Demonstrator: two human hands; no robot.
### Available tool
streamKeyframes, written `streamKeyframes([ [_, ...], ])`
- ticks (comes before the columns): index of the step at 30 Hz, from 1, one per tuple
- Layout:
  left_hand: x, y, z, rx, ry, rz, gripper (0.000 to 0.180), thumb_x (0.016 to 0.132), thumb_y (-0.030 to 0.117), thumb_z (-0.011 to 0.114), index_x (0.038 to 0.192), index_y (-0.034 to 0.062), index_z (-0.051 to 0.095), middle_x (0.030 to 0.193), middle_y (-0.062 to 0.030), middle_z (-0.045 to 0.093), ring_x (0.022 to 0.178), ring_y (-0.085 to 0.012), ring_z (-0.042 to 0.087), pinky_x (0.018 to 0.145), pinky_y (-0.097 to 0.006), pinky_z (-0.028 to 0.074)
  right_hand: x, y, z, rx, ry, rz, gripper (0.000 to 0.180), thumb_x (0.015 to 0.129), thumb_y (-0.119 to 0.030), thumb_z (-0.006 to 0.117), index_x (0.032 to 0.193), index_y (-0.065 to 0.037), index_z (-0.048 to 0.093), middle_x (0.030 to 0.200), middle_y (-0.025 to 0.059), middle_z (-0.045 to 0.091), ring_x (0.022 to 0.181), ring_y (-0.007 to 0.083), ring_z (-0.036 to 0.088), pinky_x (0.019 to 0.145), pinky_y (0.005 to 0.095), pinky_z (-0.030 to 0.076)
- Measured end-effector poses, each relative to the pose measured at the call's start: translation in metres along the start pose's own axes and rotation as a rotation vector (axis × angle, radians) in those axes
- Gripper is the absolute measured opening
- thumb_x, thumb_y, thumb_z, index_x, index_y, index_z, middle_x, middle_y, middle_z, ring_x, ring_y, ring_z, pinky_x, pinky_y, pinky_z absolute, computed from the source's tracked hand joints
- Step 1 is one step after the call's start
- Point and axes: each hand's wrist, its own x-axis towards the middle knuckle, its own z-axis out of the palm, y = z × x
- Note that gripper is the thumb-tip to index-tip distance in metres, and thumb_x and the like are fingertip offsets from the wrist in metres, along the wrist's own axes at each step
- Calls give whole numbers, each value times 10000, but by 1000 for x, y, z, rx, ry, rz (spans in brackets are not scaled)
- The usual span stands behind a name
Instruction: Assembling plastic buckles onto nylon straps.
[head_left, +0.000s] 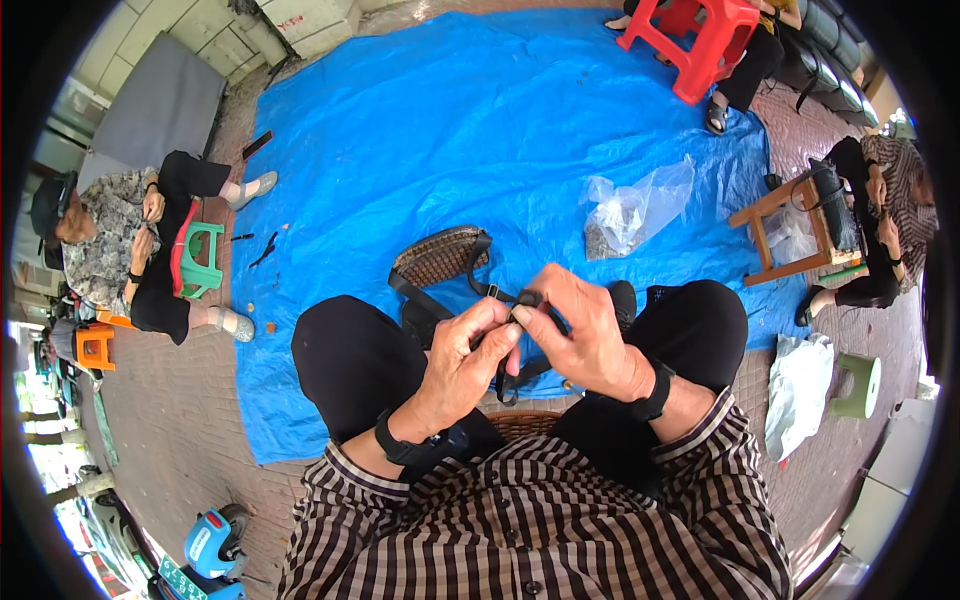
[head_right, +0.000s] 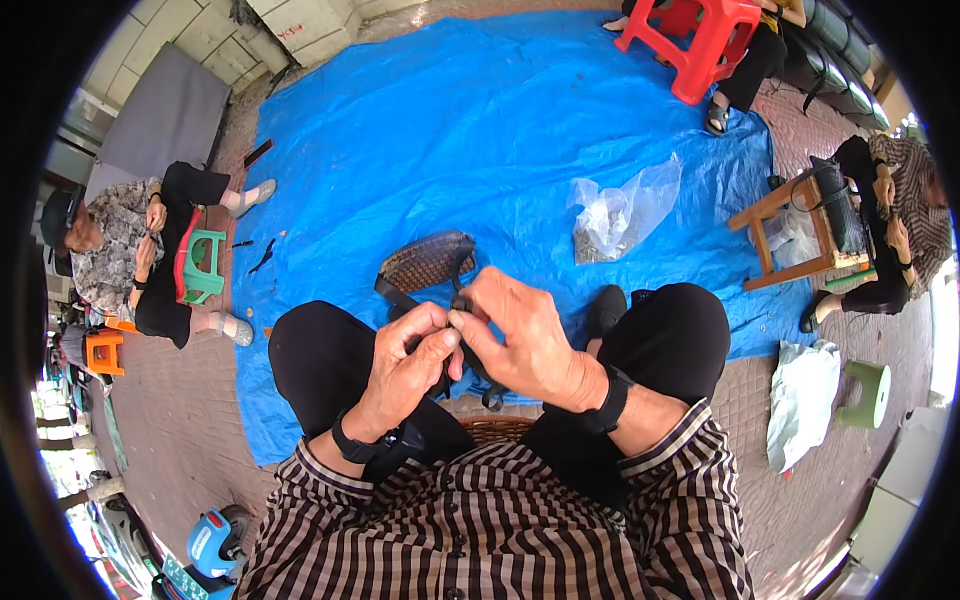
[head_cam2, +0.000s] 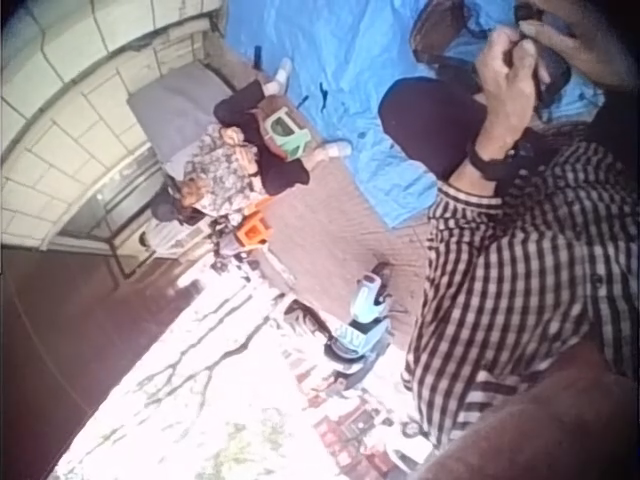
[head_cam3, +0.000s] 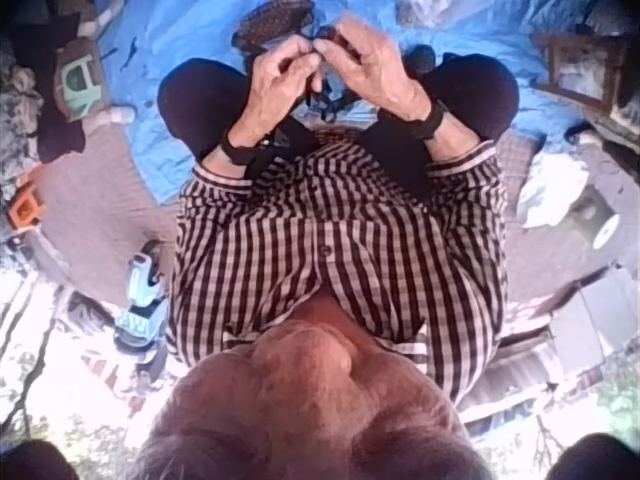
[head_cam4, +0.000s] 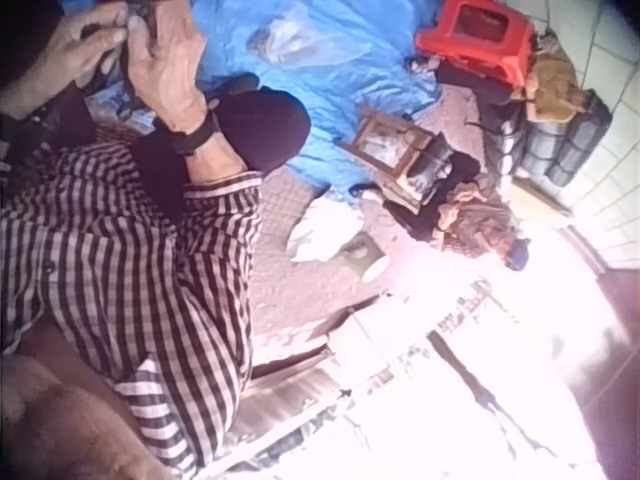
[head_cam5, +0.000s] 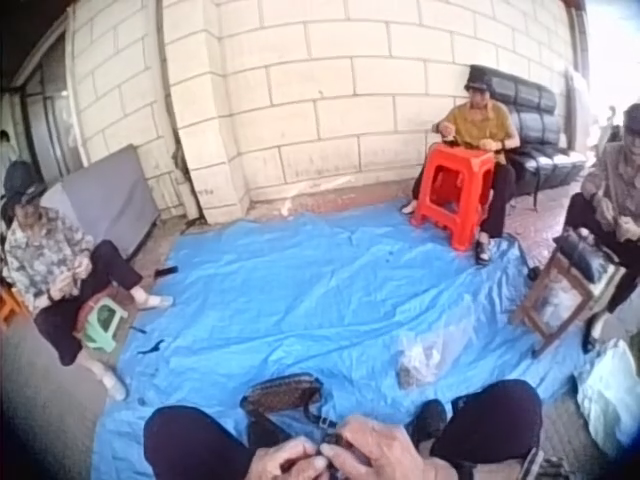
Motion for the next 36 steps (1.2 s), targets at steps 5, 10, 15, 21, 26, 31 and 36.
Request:
streamKeyframes([
  [5, 4, -4, 1, 7, 62, 52, 197, 905, 218, 539, 823, 39, 548, 572, -9, 564, 434, -14, 386, 403, -181, 279, 1, 7, -1, 584, -121, 439, 221, 828, -117, 652, 725, -32, 476, 626, -23, 482, 593, 27, 436, 504, 221, 359],
  [10, 6, -5, 2, 71, 62, 51, 170, 901, 170, 548, 798, 35, 548, 569, -4, 565, 445, -16, 413, 405, -188, 284, 1, 14, 2, 661, -115, 534, 213, 827, -95, 654, 717, -48, 478, 602, -66, 452, 595, -4, 391, 495, 195, 329],
  [15, 10, -17, 8, -38, 98, 0, 168, 900, 155, 545, 793, 25, 553, 555, -24, 550, 430, -20, 388, 401, -186, 274, -4, 27, 6, 554, -94, 497, 202, 831, -109, 650, 720, -60, 489, 603, -47, 493, 595, 9, 450, 507, 197, 357],
  [21, 14, -14, -4, -535, 63, -223, 194, 864, 105, 532, 1036, 16, 521, 816, -105, 578, 464, -65, 418, 376, -183, 261, 8, 25, -3, 848, -73, 610, 100, 867, -150, 597, 825, -67, 559, 731, 5, 585, 673, 81, 565, 619, 238, 459],
  [26, 20, -22, -32, -759, 180, -260, 403, 816, 94, 517, 1199, 3, 433, 1145, -163, 554, 854, -173, 576, 609, -237, 433, 6, 29, -6, 1000, -83, 760, 125, 892, -179, 558, 946, -67, 564, 854, 67, 634, 740, 132, 614, 664, 273, 505],
  [31, 25, -23, -34, -906, 116, -272, 406, 831, 62, 481, 1225, -21, 428, 1209, -197, 520, 1080, -263, 539, 887, -343, 466, 9, 23, -4, 920, -126, 724, 195, 902, -242, 541, 977, -65, 573, 857, 62, 639, 789, 142, 613, 705, 270, 478],
  [36, 28, -21, -32, -940, 86, -177, 392, 846, 102, 446, 1214, -32, 438, 1197, -204, 527, 1133, -284, 496, 990, -387, 376, 2, 21, 1, 949, -266, 717, 192, 908, -255, 532, 958, -72, 562, 806, 43, 622, 779, 134, 598, 712, 259, 450],
])
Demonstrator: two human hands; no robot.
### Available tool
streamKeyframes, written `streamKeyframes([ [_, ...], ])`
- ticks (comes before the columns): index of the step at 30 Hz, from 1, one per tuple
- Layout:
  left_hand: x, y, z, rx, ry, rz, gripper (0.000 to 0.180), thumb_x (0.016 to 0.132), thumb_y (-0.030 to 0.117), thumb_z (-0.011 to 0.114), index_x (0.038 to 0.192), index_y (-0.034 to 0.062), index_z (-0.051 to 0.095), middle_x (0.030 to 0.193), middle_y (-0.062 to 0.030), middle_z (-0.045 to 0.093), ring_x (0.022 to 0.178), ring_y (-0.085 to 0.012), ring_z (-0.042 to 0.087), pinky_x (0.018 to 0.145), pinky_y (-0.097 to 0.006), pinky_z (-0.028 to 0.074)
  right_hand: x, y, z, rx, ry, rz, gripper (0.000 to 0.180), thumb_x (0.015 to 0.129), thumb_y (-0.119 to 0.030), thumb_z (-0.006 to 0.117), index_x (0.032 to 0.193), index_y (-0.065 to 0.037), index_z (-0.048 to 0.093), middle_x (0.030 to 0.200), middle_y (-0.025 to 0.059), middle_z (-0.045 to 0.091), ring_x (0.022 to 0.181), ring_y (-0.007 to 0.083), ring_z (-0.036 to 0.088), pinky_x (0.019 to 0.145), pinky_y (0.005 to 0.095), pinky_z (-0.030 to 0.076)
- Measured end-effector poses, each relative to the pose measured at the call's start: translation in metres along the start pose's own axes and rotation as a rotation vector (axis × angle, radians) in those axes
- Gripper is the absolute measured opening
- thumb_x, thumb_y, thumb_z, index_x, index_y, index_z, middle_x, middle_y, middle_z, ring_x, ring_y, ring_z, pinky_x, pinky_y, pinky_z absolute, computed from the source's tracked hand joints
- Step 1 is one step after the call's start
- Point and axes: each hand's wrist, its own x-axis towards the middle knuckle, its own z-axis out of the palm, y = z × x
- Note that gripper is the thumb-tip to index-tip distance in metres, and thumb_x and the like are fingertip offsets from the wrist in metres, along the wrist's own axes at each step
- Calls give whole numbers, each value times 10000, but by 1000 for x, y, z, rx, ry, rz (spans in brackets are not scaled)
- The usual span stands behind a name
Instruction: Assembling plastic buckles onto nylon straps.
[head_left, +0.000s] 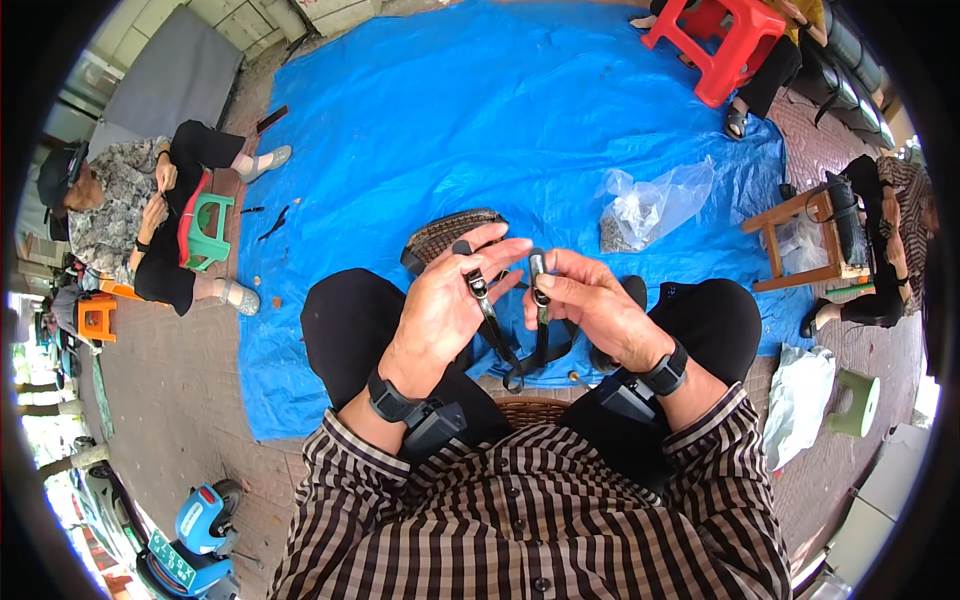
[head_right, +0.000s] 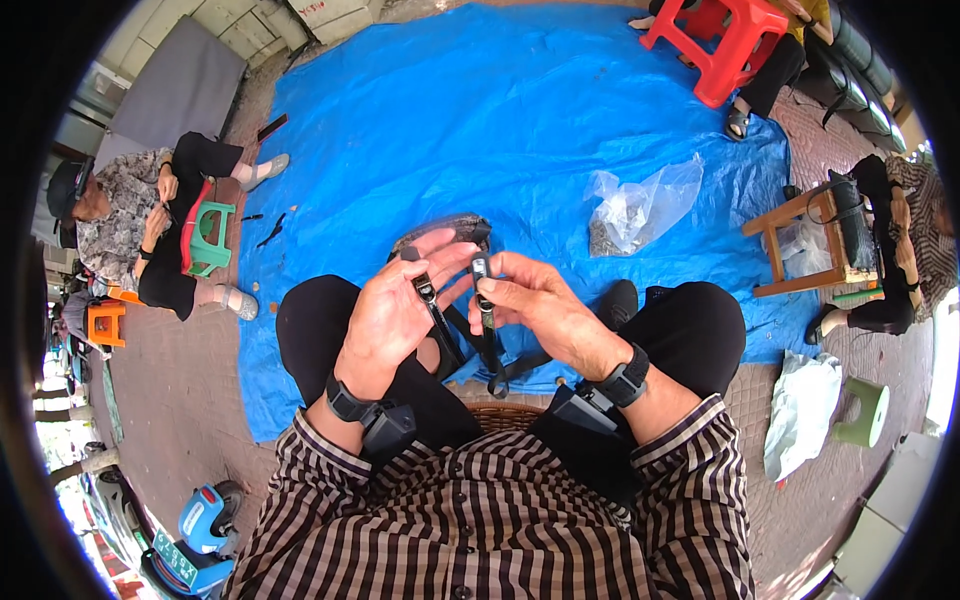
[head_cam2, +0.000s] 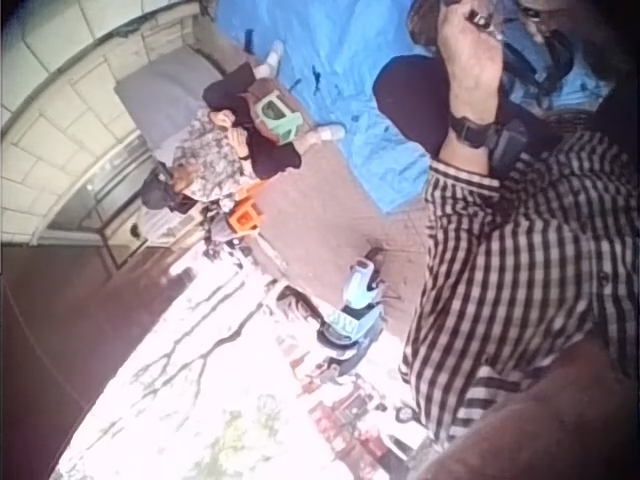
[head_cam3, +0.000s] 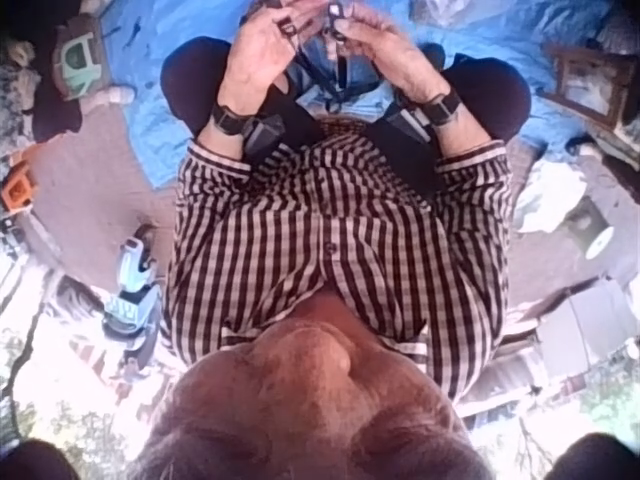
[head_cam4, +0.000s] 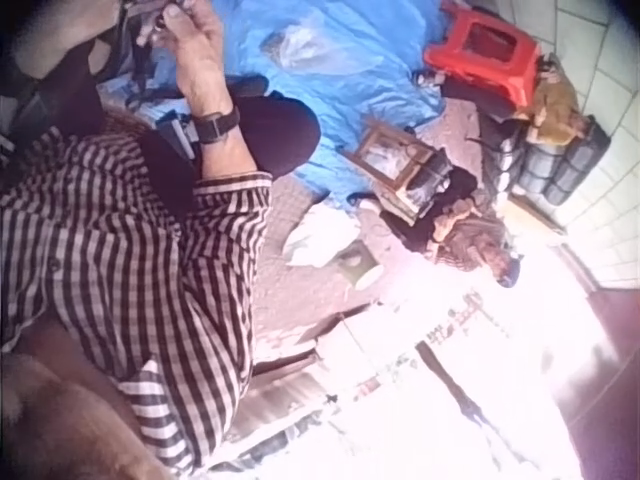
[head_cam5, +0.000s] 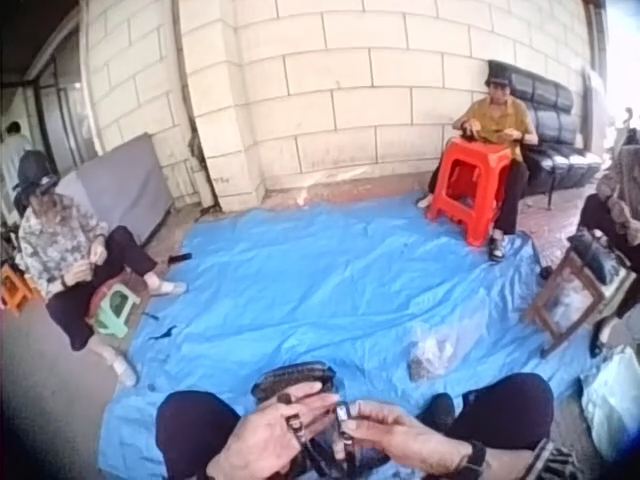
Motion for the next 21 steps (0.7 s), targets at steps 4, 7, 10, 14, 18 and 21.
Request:
streamKeyframes([
  [4, -1, -4, 1, -13, -55, -67, 421, 835, 129, 462, 1221, -38, 442, 1214, -212, 516, 1138, -281, 491, 992, -376, 362, -1, 12, 12, -62, 33, 21, 159, 912, -229, 535, 941, -76, 566, 845, 2, 597, 774, 88, 556, 720, 254, 435],
  [7, 0, -13, 6, 199, -77, 17, 428, 854, 173, 452, 1219, -51, 462, 1238, -177, 515, 1123, -254, 492, 971, -353, 360, 0, 21, 13, -174, -9, -133, 90, 888, -178, 578, 909, -92, 588, 820, -52, 543, 799, 48, 490, 733, 231, 414],
  [10, 0, -19, 4, 446, -119, 147, 401, 868, 204, 436, 1171, -48, 514, 1234, -150, 524, 1125, -234, 482, 977, -345, 343, 1, 21, 11, -99, -50, -83, 93, 888, -187, 578, 902, -95, 593, 823, -51, 541, 792, 53, 492, 732, 231, 413],
  [14, -2, -18, 11, 449, -134, 78, 400, 891, 249, 406, 1153, -18, 547, 1236, -125, 528, 1142, -207, 458, 988, -340, 318, -1, 19, 11, -114, -59, -61, 113, 880, -202, 593, 906, -93, 602, 841, -50, 546, 798, 58, 495, 741, 235, 420],
  [18, -1, -20, 15, 438, -131, 58, 416, 887, 257, 431, 1200, -7, 509, 1233, -119, 523, 1133, -208, 456, 967, -344, 335, 1, 15, 15, -14, -5, -71, 134, 876, -220, 598, 912, -92, 613, 858, -39, 571, 813, 62, 517, 741, 251, 450],
  [21, 0, -19, 15, 307, -19, 47, 475, 856, 229, 513, 1266, 6, 424, 1202, -125, 513, 1086, -206, 477, 881, -351, 396, 3, 7, 12, 35, 67, -111, 127, 872, -212, 603, 903, -90, 615, 853, -31, 583, 794, 65, 530, 732, 251, 463],
])
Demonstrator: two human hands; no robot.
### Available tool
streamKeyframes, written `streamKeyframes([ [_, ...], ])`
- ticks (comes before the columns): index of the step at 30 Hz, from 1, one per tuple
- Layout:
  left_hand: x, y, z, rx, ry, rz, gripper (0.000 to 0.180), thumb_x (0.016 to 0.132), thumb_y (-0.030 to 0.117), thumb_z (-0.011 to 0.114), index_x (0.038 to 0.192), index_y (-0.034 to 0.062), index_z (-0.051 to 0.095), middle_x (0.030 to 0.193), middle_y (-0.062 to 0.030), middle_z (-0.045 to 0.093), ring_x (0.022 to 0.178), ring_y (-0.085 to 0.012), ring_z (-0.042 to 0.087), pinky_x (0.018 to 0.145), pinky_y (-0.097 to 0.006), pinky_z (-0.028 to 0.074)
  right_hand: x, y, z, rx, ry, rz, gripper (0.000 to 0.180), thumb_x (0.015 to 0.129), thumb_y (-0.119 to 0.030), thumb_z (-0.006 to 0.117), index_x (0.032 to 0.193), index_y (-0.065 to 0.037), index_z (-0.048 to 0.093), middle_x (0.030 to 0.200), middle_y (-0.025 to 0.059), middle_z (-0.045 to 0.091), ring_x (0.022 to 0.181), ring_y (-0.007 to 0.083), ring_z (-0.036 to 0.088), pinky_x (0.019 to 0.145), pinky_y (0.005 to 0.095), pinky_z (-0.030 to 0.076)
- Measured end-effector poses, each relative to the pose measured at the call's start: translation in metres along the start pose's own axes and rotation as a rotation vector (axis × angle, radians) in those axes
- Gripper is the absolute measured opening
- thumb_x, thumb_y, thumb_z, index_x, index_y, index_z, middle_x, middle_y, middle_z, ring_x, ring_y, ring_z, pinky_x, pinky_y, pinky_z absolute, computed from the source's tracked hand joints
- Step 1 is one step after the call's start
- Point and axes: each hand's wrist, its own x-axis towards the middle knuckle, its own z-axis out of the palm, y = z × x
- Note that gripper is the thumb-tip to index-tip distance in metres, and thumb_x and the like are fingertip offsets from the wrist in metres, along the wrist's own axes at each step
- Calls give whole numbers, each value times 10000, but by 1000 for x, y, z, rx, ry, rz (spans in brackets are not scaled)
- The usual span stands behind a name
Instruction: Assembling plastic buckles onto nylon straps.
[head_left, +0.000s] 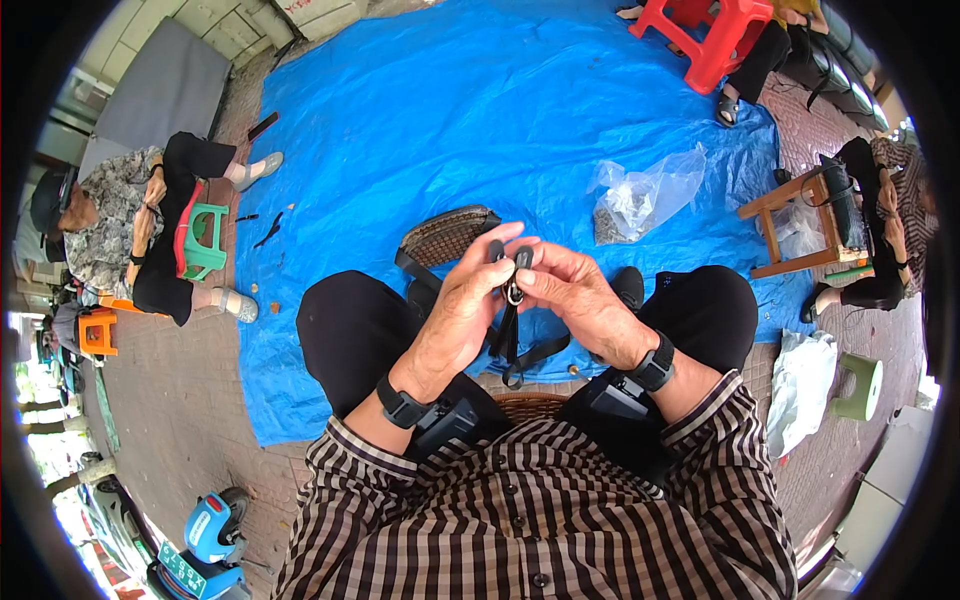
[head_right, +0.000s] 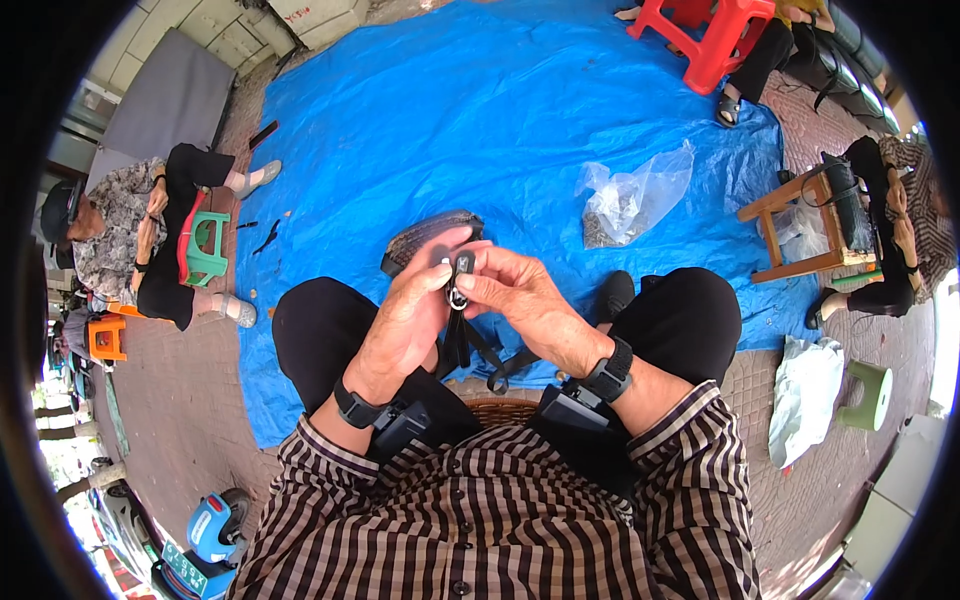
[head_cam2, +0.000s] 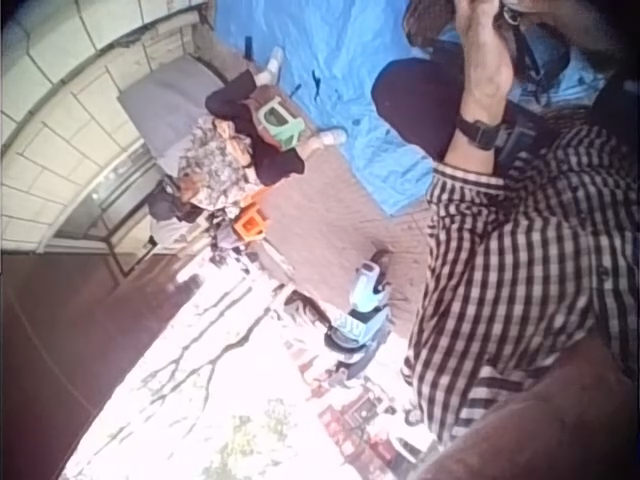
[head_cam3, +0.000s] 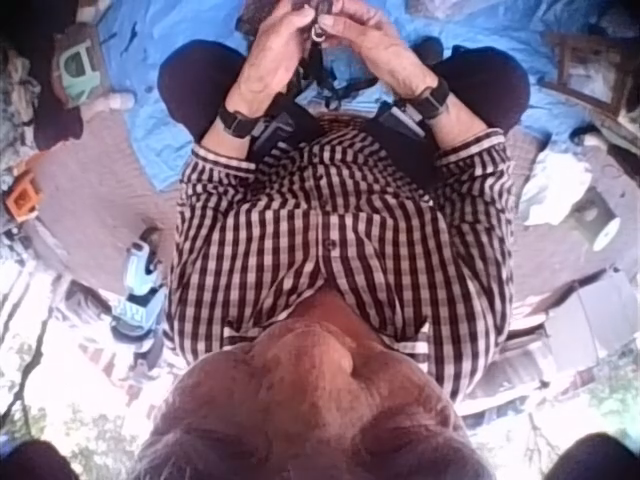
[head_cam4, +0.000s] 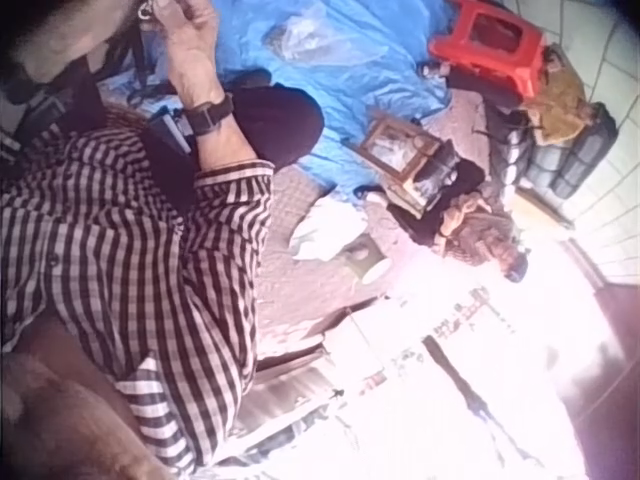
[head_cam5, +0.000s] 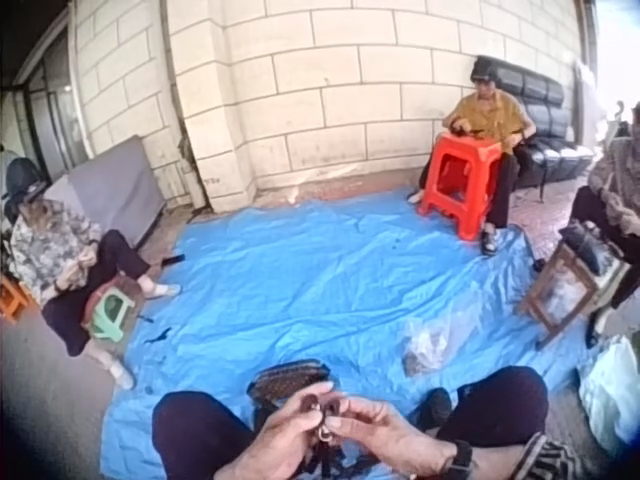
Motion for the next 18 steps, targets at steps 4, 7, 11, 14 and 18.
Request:
streamKeyframes([
  [4, -2, 5, -14, 117, 54, -100, 286, 864, 163, 509, 1113, 25, 538, 1049, -81, 585, 992, -173, 546, 847, -317, 416, 3, -7, -12, -45, 101, -92, 94, 865, -176, 612, 854, -82, 606, 786, -21, 596, 737, 56, 533, 667, 231, 448],
  [7, -4, 2, -12, 178, -55, -78, 215, 871, 134, 498, 1025, 5, 575, 961, -71, 614, 948, -140, 549, 821, -282, 416, 2, -11, -12, -96, 178, -127, 94, 870, -159, 602, 825, -76, 596, 746, -16, 602, 714, 47, 529, 621, 223, 426],
  [11, -3, -5, -5, 304, -75, -6, 205, 887, 141, 487, 1009, -4, 566, 928, -107, 625, 839, -132, 569, 746, -250, 431, 1, -8, -13, -16, 78, -84, 84, 870, -154, 600, 834, -78, 601, 754, -15, 603, 717, 52, 532, 656, 229, 430],
  [14, -5, 1, -1, 248, -106, -97, 206, 896, 156, 489, 1002, -7, 557, 830, -67, 592, 802, -133, 556, 737, -271, 429, 2, -2, -14, 10, 97, -66, 75, 870, -149, 596, 847, -79, 608, 771, -12, 606, 731, 58, 538, 680, 236, 437],
  [18, -5, -4, -5, 170, -136, -64, 200, 902, 170, 487, 988, -1, 545, 796, -49, 563, 781, -142, 554, 729, -279, 427, 3, -4, -15, -25, 94, -81, 83, 872, -161, 592, 860, -84, 618, 809, -8, 617, 768, 65, 547, 713, 248, 446],
])
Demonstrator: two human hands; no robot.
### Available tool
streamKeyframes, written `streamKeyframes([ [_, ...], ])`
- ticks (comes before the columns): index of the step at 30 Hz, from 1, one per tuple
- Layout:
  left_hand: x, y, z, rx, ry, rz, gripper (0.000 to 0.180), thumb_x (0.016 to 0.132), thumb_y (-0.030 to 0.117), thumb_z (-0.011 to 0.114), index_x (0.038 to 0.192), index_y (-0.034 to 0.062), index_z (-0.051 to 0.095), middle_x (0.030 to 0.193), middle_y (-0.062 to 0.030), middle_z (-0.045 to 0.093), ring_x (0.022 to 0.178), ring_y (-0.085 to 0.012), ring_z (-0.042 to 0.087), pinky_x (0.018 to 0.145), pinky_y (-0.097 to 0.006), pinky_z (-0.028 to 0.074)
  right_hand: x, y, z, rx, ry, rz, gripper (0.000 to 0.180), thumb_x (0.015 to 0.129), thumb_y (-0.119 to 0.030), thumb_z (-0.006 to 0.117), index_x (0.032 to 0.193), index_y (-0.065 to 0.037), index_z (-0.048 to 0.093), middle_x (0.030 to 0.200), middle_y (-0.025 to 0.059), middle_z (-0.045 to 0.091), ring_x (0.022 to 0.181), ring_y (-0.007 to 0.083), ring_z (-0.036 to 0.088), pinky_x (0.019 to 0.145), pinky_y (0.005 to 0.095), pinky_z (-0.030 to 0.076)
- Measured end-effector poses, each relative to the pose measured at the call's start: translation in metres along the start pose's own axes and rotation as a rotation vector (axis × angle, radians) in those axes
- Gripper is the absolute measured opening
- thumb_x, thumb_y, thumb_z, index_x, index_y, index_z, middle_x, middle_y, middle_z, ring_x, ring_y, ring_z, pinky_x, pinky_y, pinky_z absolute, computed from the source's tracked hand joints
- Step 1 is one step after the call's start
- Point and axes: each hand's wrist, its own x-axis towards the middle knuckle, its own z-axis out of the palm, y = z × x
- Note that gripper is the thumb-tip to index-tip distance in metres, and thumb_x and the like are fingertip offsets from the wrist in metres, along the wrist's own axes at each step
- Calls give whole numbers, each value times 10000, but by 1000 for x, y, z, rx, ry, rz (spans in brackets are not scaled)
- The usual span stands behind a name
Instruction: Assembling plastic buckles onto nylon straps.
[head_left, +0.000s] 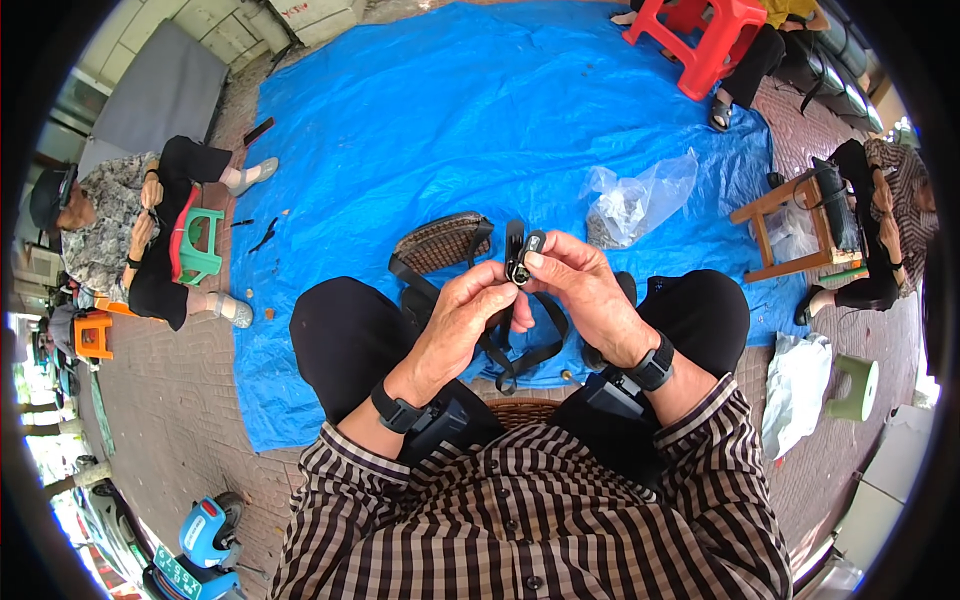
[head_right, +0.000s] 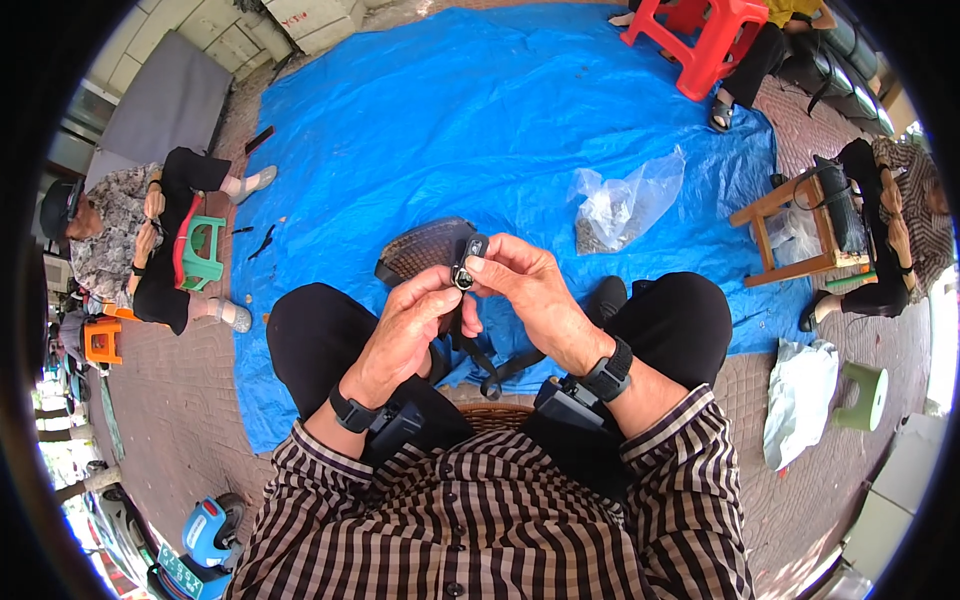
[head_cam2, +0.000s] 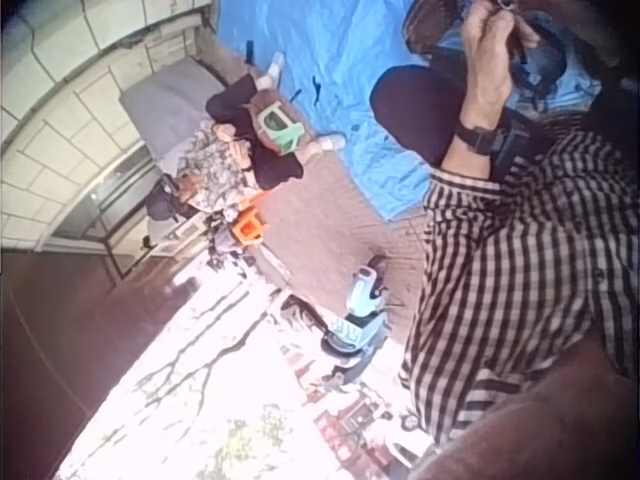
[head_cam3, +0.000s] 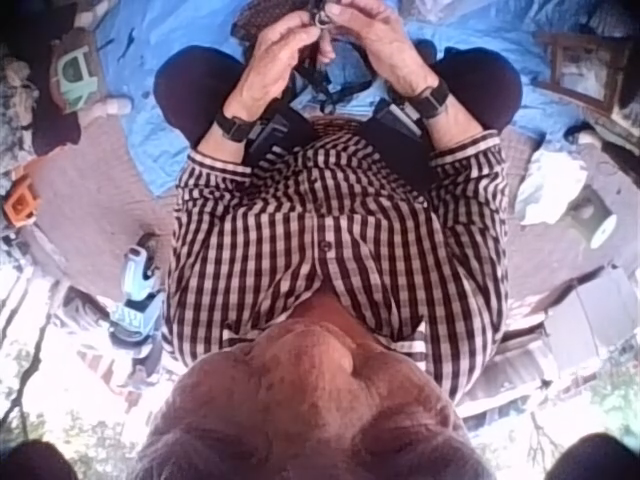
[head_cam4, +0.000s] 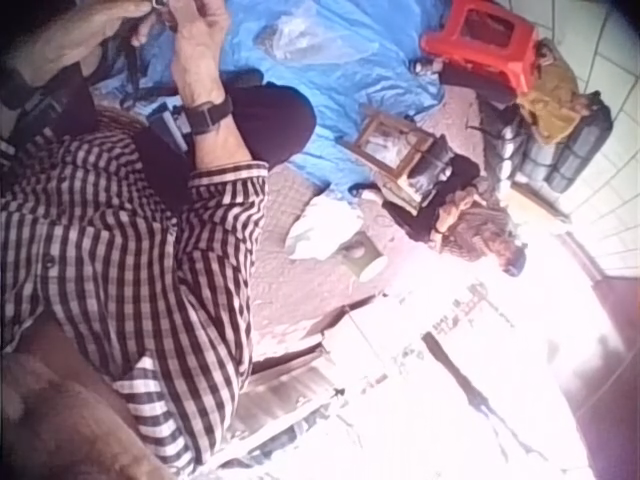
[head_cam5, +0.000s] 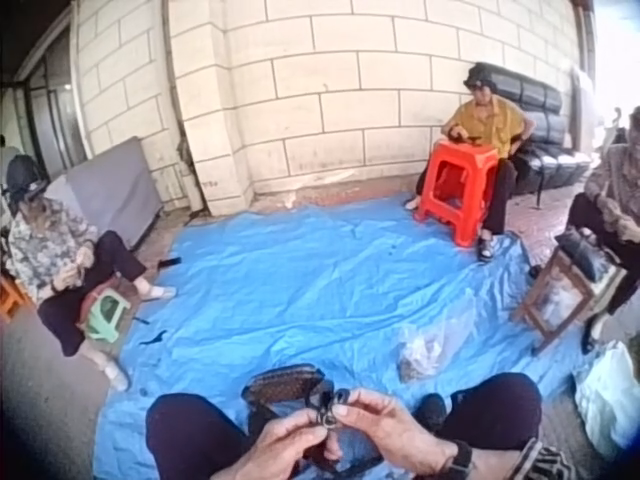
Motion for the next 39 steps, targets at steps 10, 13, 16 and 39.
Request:
streamKeyframes([
  [10, -1, 6, -2, 161, -28, 12, 200, 923, 172, 445, 999, 8, 530, 806, -70, 579, 710, -139, 562, 667, -256, 437, -2, -10, 0, -16, 6, 75, 97, 870, -182, 598, 864, -89, 624, 811, -17, 627, 754, 66, 547, 687, 253, 437],
  [13, -1, 3, 0, 98, 34, 15, 196, 921, 168, 446, 988, 6, 533, 800, -77, 588, 665, -125, 556, 597, -229, 423, 0, -9, 1, -73, 9, 29, 112, 871, -187, 600, 845, -80, 615, 796, -16, 625, 734, 61, 542, 663, 242, 436],
  [16, -3, 6, 0, 84, 3, 15, 187, 913, 167, 468, 979, 6, 536, 784, -79, 593, 637, -103, 542, 552, -218, 407, 0, -10, 3, -156, 34, -12, 137, 872, -187, 603, 812, -63, 601, 761, -16, 610, 706, 50, 523, 631, 223, 426],
  [39, -13, 20, 12, 366, 100, 17, 153, 903, 161, 522, 879, 11, 544, 550, -11, 535, 408, -42, 450, 370, -183, 336, -6, -21, 4, -566, -119, -170, 143, 894, -158, 564, 862, -19, 574, 683, -3, 559, 667, 51, 496, 603, 227, 425],
])
